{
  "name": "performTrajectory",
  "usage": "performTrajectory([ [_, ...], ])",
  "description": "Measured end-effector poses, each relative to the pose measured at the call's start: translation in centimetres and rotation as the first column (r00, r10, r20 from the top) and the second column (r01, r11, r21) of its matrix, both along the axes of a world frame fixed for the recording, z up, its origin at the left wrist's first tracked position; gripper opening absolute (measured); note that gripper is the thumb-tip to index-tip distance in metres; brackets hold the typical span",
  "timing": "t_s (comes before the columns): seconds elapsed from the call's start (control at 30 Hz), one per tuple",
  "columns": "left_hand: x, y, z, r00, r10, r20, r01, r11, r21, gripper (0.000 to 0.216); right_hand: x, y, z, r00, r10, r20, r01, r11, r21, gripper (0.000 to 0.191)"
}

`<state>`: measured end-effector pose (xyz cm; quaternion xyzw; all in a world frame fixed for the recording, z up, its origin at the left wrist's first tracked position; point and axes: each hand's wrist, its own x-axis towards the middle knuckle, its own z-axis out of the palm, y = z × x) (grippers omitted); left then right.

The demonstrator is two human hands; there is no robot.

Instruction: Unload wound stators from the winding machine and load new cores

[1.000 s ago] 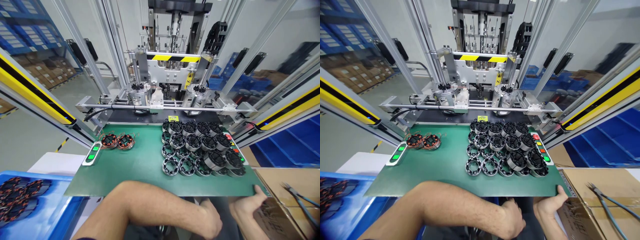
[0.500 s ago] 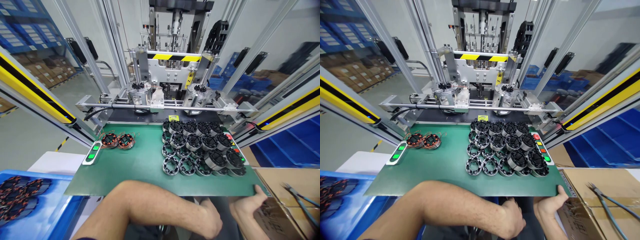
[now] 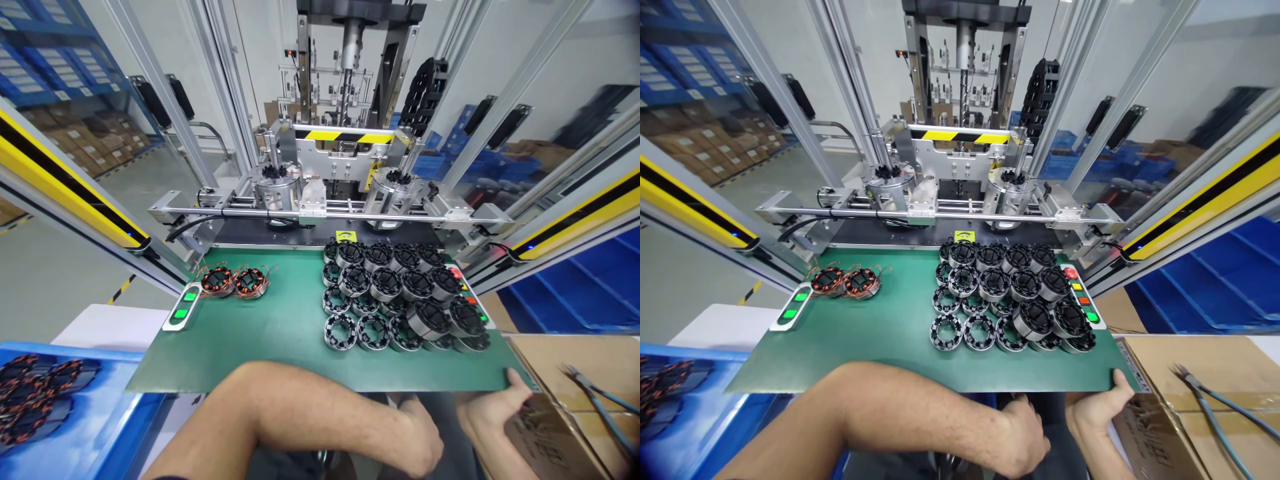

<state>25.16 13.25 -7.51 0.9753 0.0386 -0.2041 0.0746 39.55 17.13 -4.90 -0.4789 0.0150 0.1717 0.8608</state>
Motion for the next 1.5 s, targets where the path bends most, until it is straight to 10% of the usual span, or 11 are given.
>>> performTrajectory([
  [1.5,0.1,0.2,0.7,0.997,0.072,0.02,-0.071,0.997,-0.02,0.017,-0.2,0.1,0.2,1.0,-0.014,0.002,0.014,1.0,0.021,0.034],
])
